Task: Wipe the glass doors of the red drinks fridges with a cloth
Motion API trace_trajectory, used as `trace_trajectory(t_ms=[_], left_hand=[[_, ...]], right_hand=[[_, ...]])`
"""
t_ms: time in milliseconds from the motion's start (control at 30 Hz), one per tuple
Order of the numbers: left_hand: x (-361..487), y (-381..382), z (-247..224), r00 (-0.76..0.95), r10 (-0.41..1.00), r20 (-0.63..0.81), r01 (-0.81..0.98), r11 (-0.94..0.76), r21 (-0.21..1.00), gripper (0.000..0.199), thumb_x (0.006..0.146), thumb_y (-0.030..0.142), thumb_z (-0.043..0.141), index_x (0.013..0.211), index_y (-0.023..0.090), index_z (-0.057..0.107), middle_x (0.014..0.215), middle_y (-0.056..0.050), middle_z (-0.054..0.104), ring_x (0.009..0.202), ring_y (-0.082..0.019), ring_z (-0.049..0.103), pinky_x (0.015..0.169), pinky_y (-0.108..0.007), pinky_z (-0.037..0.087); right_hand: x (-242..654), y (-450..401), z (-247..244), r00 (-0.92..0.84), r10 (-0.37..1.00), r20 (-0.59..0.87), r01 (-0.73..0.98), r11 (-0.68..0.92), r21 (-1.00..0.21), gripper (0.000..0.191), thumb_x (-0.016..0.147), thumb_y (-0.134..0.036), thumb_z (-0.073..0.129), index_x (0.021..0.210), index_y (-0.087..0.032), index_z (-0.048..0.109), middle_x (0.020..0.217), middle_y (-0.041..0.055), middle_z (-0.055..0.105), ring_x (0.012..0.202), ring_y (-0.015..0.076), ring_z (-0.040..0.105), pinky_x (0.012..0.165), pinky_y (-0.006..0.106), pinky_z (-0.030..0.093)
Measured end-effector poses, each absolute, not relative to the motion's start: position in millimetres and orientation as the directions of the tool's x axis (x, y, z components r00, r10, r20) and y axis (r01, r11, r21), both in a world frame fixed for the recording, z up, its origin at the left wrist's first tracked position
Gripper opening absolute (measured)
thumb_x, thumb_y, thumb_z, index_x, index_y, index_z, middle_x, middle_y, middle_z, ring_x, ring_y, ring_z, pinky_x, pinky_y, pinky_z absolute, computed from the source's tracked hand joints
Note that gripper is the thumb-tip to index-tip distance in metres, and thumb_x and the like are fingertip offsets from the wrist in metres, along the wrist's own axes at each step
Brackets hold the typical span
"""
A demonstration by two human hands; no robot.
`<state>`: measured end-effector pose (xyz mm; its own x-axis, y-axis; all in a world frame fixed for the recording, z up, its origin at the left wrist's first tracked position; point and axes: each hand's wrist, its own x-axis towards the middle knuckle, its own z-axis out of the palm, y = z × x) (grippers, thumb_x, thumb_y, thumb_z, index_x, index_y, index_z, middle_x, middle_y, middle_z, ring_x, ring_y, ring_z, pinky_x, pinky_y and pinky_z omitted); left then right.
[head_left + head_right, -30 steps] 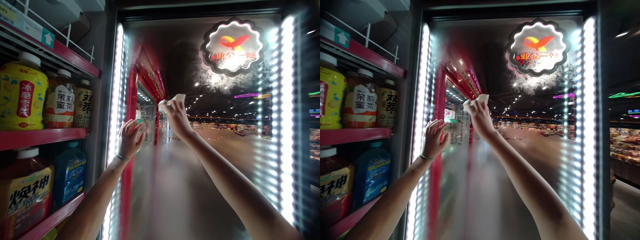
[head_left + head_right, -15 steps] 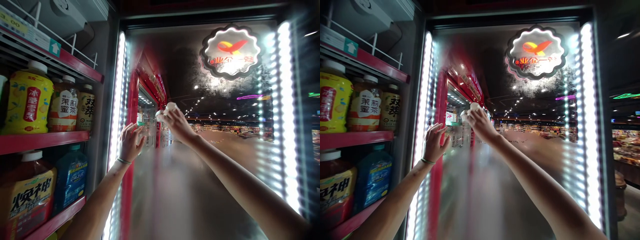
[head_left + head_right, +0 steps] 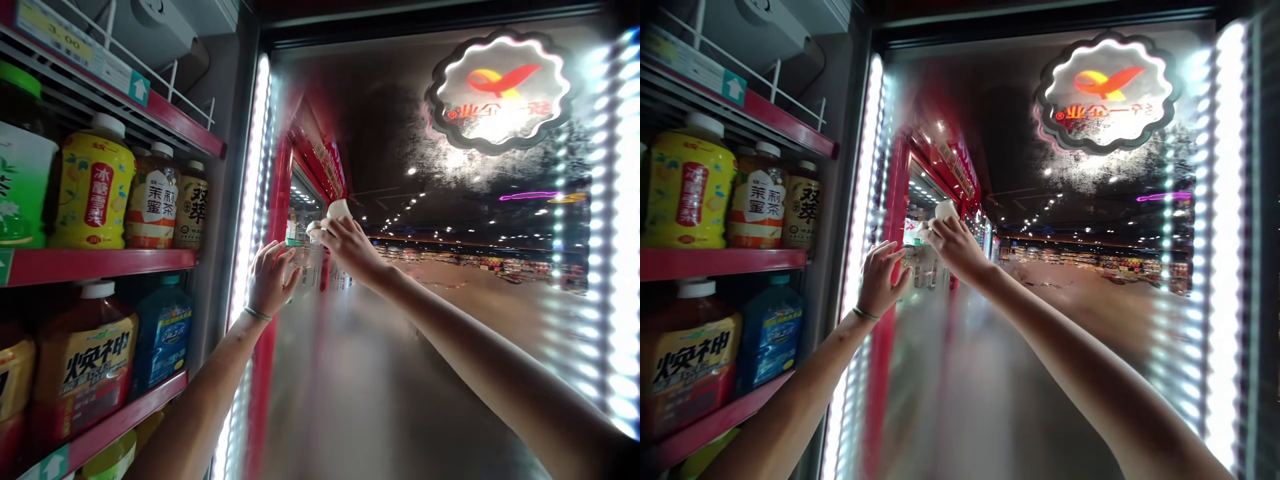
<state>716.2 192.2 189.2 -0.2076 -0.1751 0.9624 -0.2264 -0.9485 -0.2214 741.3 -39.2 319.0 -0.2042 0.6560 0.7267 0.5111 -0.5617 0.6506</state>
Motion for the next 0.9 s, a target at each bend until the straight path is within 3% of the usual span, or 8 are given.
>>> trace_trajectory(t_ms=[67, 167, 333, 467, 600, 767, 900], left_hand=[[713.7, 195.5, 186.0, -0.196, -0.192, 0.962, -0.195, -0.953, -0.23, 0.044, 0.099, 0.036, 0.068, 0.141, 0.024, 0.059, 0.14, -0.012, 0.065, 0.139, -0.031, 0.058, 0.121, -0.054, 0.046], [709.3, 201.9, 179.7, -0.178, -0.211, 0.961, -0.16, -0.958, -0.24, 0.049, 0.1, 0.038, 0.068, 0.146, 0.026, 0.057, 0.141, -0.012, 0.065, 0.139, -0.032, 0.058, 0.12, -0.053, 0.047], [703.7, 209.7, 172.2, -0.118, -0.226, 0.967, -0.152, -0.958, -0.243, 0.056, 0.101, 0.038, 0.067, 0.154, 0.029, 0.051, 0.146, -0.012, 0.064, 0.143, -0.033, 0.057, 0.119, -0.054, 0.049], [703.1, 211.8, 168.3, -0.126, -0.261, 0.957, -0.131, -0.952, -0.277, 0.058, 0.101, 0.036, 0.066, 0.155, 0.027, 0.049, 0.146, -0.014, 0.063, 0.143, -0.033, 0.057, 0.12, -0.054, 0.049], [704.5, 213.0, 164.3, -0.124, -0.259, 0.958, -0.133, -0.952, -0.275, 0.059, 0.101, 0.035, 0.065, 0.157, 0.028, 0.048, 0.147, -0.013, 0.064, 0.144, -0.032, 0.057, 0.119, -0.052, 0.05], [704.2, 212.8, 162.1, -0.137, -0.265, 0.954, -0.124, -0.951, -0.282, 0.056, 0.101, 0.033, 0.064, 0.155, 0.029, 0.05, 0.143, -0.012, 0.066, 0.141, -0.032, 0.06, 0.116, -0.052, 0.053], [702.6, 211.3, 161.6, -0.149, -0.272, 0.951, -0.099, -0.952, -0.288, 0.052, 0.101, 0.033, 0.065, 0.15, 0.025, 0.053, 0.141, -0.014, 0.067, 0.138, -0.032, 0.062, 0.114, -0.052, 0.055]], right_hand=[[740.6, -40.4, 321.0, -0.198, 0.639, 0.743, 0.502, -0.585, 0.637, 0.056, 0.099, 0.0, 0.047, 0.144, -0.03, 0.063, 0.126, 0.0104, 0.068, 0.117, 0.0308, 0.058, 0.099, 0.048, 0.051], [740.1, -39.3, 322.6, -0.185, 0.488, 0.853, 0.489, -0.707, 0.511, 0.054, 0.1, -0.002, 0.044, 0.143, -0.027, 0.064, 0.127, 0.0135, 0.067, 0.116, 0.0338, 0.057, 0.096, 0.051, 0.051], [740.8, -31.1, 318.8, -0.219, 0.677, 0.703, 0.536, -0.518, 0.666, 0.058, 0.098, 0.0, 0.045, 0.146, -0.029, 0.062, 0.128, 0.0115, 0.068, 0.117, 0.031, 0.059, 0.102, 0.05, 0.05], [741.9, -24.5, 321.5, -0.226, 0.473, 0.852, 0.542, -0.665, 0.513, 0.057, 0.099, -0.004, 0.043, 0.148, -0.027, 0.061, 0.13, 0.0143, 0.066, 0.118, 0.0361, 0.059, 0.098, 0.057, 0.052], [741.0, -17.2, 320.4, -0.251, 0.686, 0.683, 0.542, -0.485, 0.686, 0.057, 0.099, 0.0, 0.042, 0.146, -0.026, 0.062, 0.128, 0.0122, 0.069, 0.116, 0.0316, 0.06, 0.098, 0.051, 0.053], [740.1, -16.8, 329.2, -0.23, 0.446, 0.865, 0.539, -0.681, 0.495, 0.052, 0.101, -0.003, 0.039, 0.14, -0.023, 0.067, 0.128, 0.0155, 0.066, 0.119, 0.0361, 0.056, 0.097, 0.056, 0.052], [738.2, -8.7, 325.4, -0.208, 0.671, 0.711, 0.553, -0.519, 0.652, 0.055, 0.099, 0.001, 0.042, 0.141, -0.025, 0.067, 0.127, 0.013, 0.068, 0.117, 0.0322, 0.058, 0.1, 0.052, 0.053]])
